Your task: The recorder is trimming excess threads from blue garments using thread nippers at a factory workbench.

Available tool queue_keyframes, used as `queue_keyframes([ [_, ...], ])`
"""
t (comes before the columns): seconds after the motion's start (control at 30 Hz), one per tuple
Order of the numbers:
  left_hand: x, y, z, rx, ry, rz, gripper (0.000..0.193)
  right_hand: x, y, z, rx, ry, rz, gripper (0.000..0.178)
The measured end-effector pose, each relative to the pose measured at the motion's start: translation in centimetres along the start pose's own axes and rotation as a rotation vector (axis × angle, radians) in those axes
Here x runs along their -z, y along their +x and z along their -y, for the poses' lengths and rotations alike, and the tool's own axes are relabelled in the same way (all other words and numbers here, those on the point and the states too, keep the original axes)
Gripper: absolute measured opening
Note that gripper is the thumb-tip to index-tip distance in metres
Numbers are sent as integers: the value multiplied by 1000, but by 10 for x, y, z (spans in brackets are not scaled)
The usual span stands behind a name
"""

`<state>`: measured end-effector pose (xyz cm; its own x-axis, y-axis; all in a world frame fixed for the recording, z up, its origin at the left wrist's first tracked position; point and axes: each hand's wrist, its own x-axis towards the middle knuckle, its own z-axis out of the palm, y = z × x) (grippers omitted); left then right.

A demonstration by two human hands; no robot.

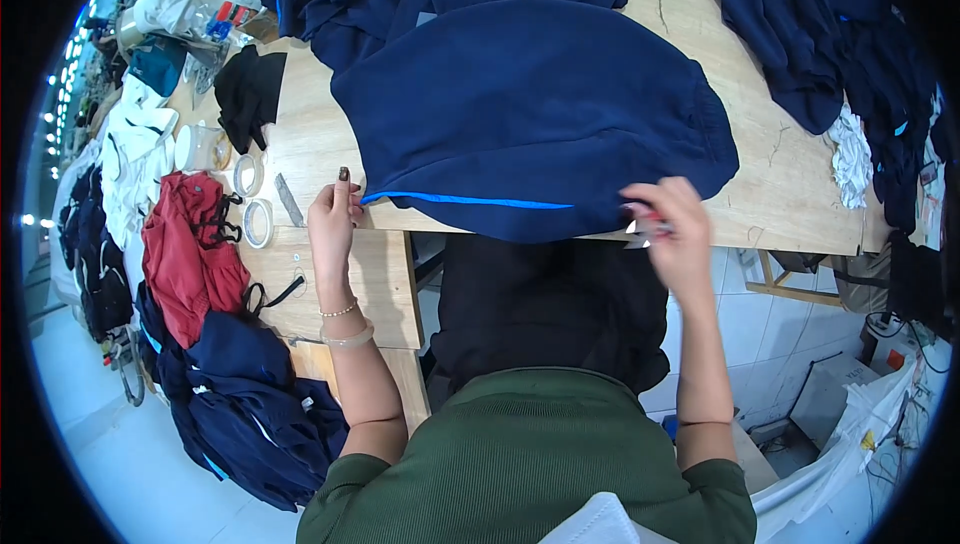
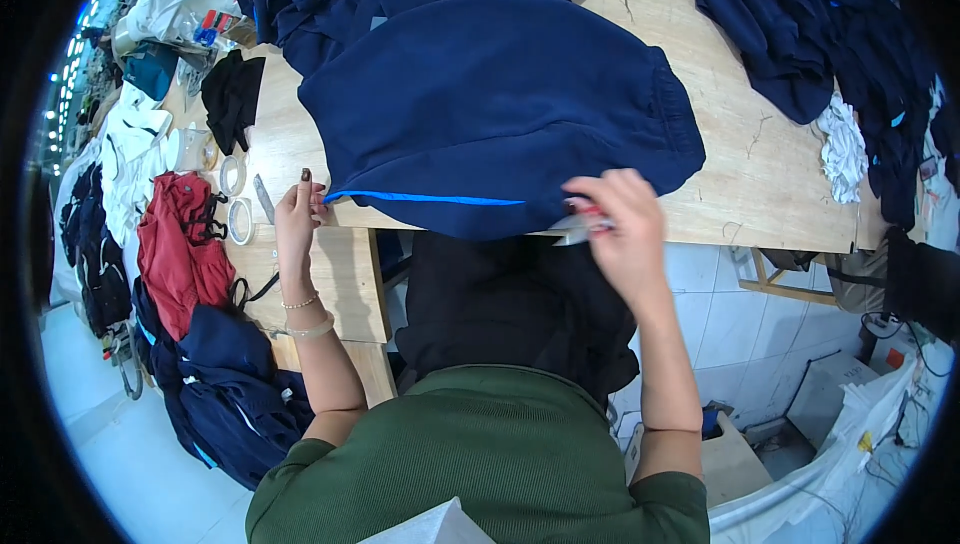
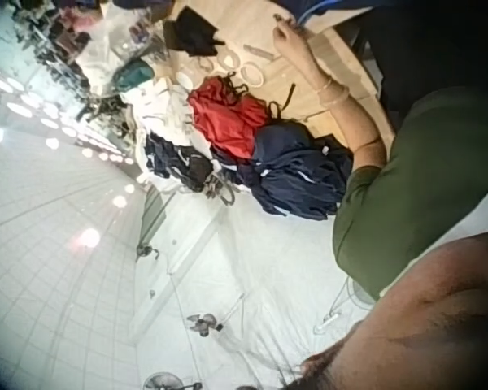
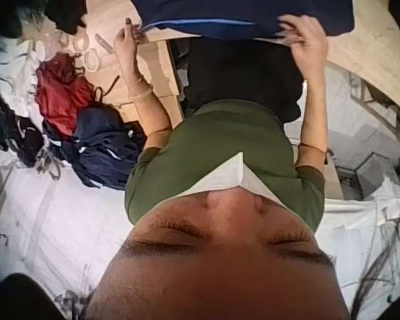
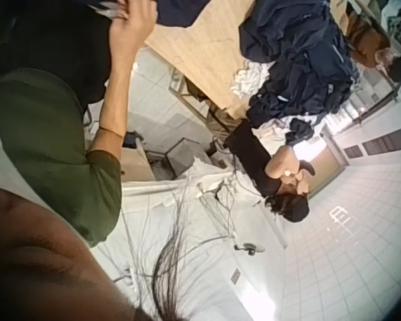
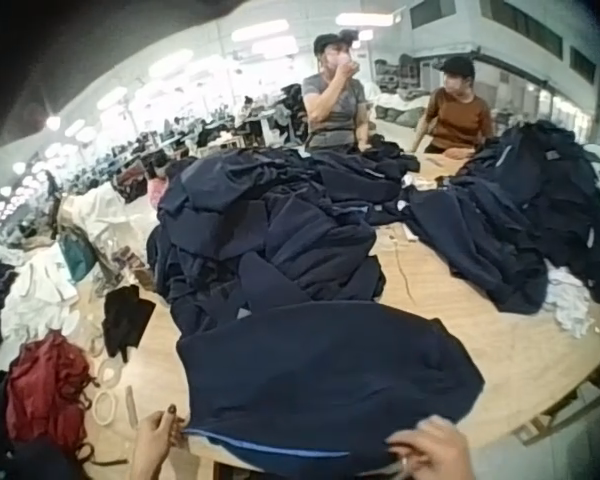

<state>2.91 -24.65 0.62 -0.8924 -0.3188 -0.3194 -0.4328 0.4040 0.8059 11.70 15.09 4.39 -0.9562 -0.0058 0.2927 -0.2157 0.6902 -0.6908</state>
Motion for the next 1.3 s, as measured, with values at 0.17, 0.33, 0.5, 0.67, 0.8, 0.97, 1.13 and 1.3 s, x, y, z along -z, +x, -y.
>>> queue_keyframes([
  [0.17,-3,-10,-12,77,-1,50,36,-50,5,-19,159,-333,34,27],
  [0.33,-4,-12,0,-22,-47,124,16,-17,10,-17,-209,354,-124,8],
  [0.5,-8,-8,0,-25,-108,119,17,13,-2,-29,-354,417,-150,6],
  [0.67,-12,-19,-5,71,-52,241,24,26,-10,-36,-449,540,-293,9],
  [0.8,-18,-33,-1,72,-2,253,26,55,-19,-66,-538,463,-646,15],
  [0.97,-35,-48,-7,-11,18,259,19,74,-10,-99,-620,280,-714,20],
  [1.13,-36,-43,-8,-213,-29,82,8,62,3,-99,-788,472,-328,20],
  [1.3,-12,-48,-51,-450,-564,-152,11,82,16,-82,-522,610,-682,12],
])
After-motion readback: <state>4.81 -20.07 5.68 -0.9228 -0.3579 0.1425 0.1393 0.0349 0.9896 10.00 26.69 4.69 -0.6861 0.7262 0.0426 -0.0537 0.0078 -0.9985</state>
